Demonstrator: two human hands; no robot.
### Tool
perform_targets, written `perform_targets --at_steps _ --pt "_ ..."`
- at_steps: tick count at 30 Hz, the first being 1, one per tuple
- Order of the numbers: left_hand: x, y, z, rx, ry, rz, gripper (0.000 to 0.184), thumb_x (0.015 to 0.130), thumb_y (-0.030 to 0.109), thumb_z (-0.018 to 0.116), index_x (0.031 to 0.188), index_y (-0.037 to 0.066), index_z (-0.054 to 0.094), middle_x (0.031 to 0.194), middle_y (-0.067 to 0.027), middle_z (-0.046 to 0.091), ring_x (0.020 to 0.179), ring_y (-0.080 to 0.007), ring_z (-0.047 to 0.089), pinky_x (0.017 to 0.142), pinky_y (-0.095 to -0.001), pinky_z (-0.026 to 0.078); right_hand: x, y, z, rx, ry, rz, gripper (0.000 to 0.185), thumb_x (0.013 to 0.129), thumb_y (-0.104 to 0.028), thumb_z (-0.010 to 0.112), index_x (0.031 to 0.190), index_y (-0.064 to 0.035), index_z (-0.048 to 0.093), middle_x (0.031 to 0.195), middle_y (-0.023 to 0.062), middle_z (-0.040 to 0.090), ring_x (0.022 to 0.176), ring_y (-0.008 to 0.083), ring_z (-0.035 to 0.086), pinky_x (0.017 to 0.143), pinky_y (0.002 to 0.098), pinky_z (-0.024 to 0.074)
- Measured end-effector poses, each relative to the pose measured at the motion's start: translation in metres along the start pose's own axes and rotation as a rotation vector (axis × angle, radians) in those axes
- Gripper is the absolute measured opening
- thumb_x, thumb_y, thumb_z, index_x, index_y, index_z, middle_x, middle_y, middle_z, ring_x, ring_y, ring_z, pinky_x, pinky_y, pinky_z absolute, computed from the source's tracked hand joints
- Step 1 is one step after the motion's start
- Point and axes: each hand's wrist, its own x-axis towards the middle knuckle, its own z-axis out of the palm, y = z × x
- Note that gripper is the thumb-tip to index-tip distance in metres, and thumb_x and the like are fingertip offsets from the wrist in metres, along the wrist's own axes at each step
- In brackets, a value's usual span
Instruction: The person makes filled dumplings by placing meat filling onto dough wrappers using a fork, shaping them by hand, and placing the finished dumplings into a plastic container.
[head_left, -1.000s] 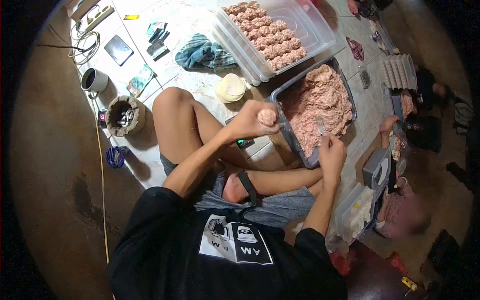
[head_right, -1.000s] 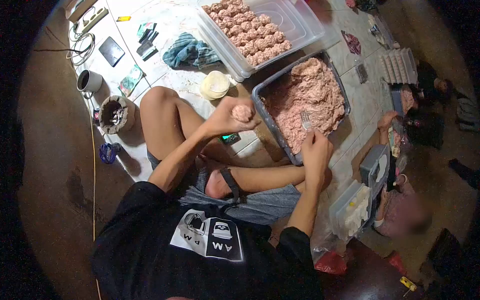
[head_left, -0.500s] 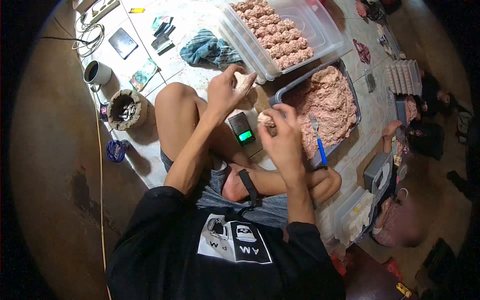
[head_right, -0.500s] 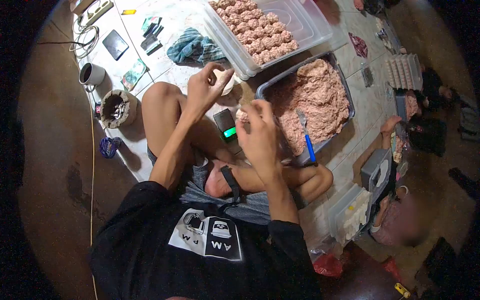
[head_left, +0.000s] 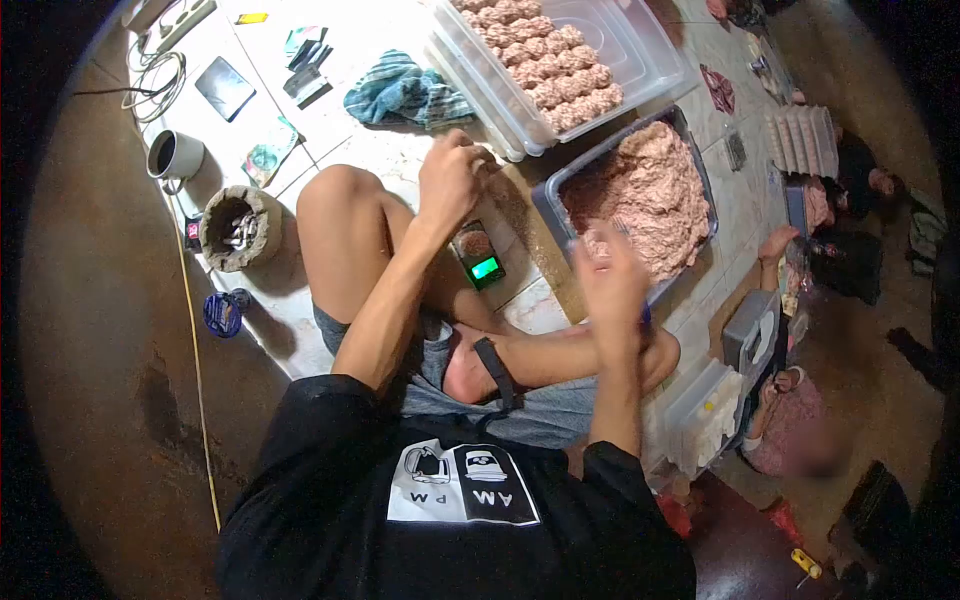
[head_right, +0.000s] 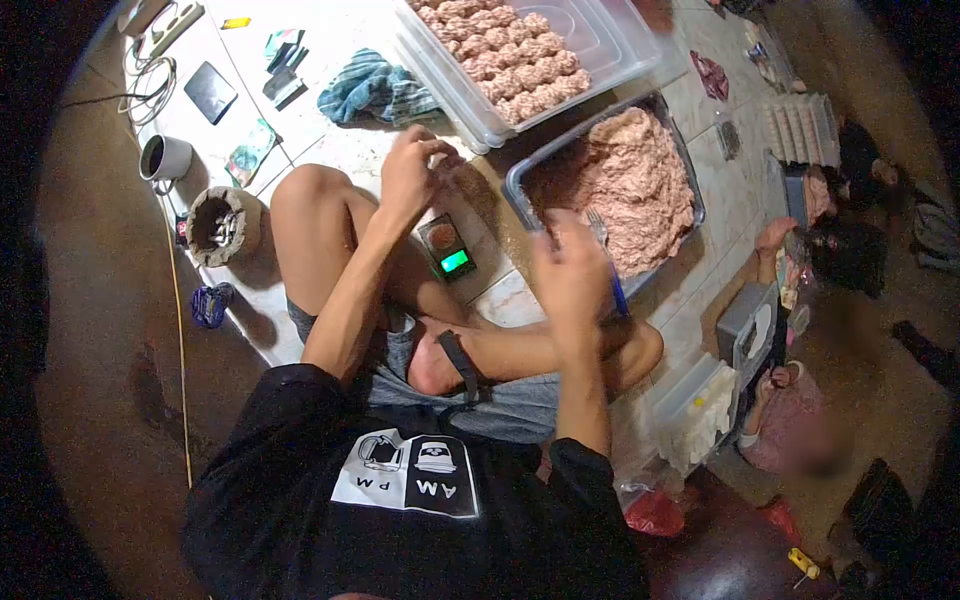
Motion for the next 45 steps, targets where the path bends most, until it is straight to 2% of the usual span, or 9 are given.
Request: perform_targets --at_steps 3,5,9,13,19,27,38,41,45 --pt "0.012 0.018 -0.026 -0.281 0.240 0.125 0.013 0.091 0.009 0.080 0.102 0.003 0.078 0.110 -0.0104 0.076 0.105 -0.0277 0.071 0.096 -0.0410 0.056 -0.002 0.072 -0.028 -0.351 0.041 0.164 0.029 0.090 -0.026 0.076 0.112 -0.0063 0.078 0.092 0.0248 0.076 0.087 0.0453 0.074 0.081 0.0537 0.0567" --pt "0.013 0.017 -0.033 -0.743 0.196 -0.201 0.016 0.102 0.019 0.073 0.103 0.003 0.075 0.110 -0.0128 0.078 0.098 -0.0227 0.073 0.093 -0.0339 0.056 -0.011 0.113 -0.022 -0.415 -0.105 0.350 0.022 0.091 -0.020 0.074 0.102 -0.0011 0.077 0.094 0.0254 0.076 0.090 0.0472 0.073 0.086 0.0545 0.0555" --pt "0.017 0.006 -0.047 -1.549 0.072 -0.645 0.034 0.108 0.030 0.061 0.124 -0.001 0.064 0.108 -0.0182 0.076 0.101 -0.0264 0.075 0.094 -0.0395 0.061 -0.026 0.123 -0.005 -0.240 -0.033 0.230 0.020 0.092 -0.016 0.069 0.103 -0.0012 0.077 0.091 0.0261 0.074 0.089 0.0483 0.072 0.085 0.0554 0.0551" --pt "-0.003 0.030 -0.035 -1.474 -0.033 -0.709 0.052 0.104 0.025 0.067 0.144 -0.002 0.048 0.129 -0.0223 0.067 0.104 -0.0338 0.074 0.098 -0.0502 0.062 -0.017 0.097 -0.032 -0.113 0.043 0.051 0.024 0.096 -0.014 0.063 0.110 -0.0008 0.077 0.097 0.0278 0.074 0.092 0.0464 0.071 0.084 0.0541 0.0551" --pt "-0.017 0.059 0.009 -1.530 -0.409 -0.783 0.038 0.105 0.020 0.065 0.132 -0.006 0.061 0.119 -0.0182 0.073 0.107 -0.0311 0.074 0.100 -0.0431 0.061 0.032 0.108 0.008 -0.145 -0.298 0.038 0.030 0.093 -0.010 0.061 0.116 -0.0026 0.079 0.101 0.0286 0.075 0.096 0.0445 0.073 0.091 0.0497 0.0573" --pt "-0.026 0.055 0.034 -1.414 -0.378 -0.788 0.030 0.108 0.020 0.060 0.128 -0.002 0.059 0.110 -0.0137 0.071 0.105 -0.0258 0.072 0.103 -0.0435 0.058 0.051 0.067 0.010 0.240 -0.423 0.137 0.028 0.093 -0.013 0.066 0.114 -0.0036 0.081 0.106 0.0255 0.077 0.100 0.0389 0.076 0.095 0.0424 0.0588" --pt "-0.022 0.059 0.014 -1.612 -0.206 -0.913 0.040 0.103 0.030 0.062 0.125 -0.004 0.062 0.115 -0.0187 0.074 0.110 -0.0330 0.073 0.109 -0.0452 0.054 0.018 0.072 -0.044 0.740 -0.122 0.035 0.026 0.104 -0.003 0.065 0.127 0.0015 0.076 0.116 0.0099 0.080 0.098 0.0137 0.072 0.088 0.0268 0.0561" --pt "-0.019 0.088 -0.006 -1.542 -0.150 -0.965 0.051 0.105 0.042 0.059 0.128 -0.004 0.063 0.121 -0.0193 0.074 0.114 -0.0310 0.072 0.112 -0.0417 0.051 0.009 0.027 -0.062 0.771 -0.304 0.182 0.026 0.103 -0.004 0.066 0.127 0.0015 0.076 0.117 0.0115 0.080 0.101 0.0138 0.073 0.090 0.0272 0.0565" --pt "-0.032 0.085 -0.003 -1.792 -0.313 -0.757 0.052 0.108 0.043 0.059 0.132 -0.002 0.064 0.124 -0.0169 0.074 0.115 -0.0264 0.072 0.107 -0.0418 0.054 -0.009 -0.007 -0.006 0.415 -0.102 -0.122 0.027 0.097 -0.007 0.068 0.122 -0.0076 0.079 0.104 0.0230 0.077 0.090 0.0366 0.077 0.076 0.0411 0.0587"
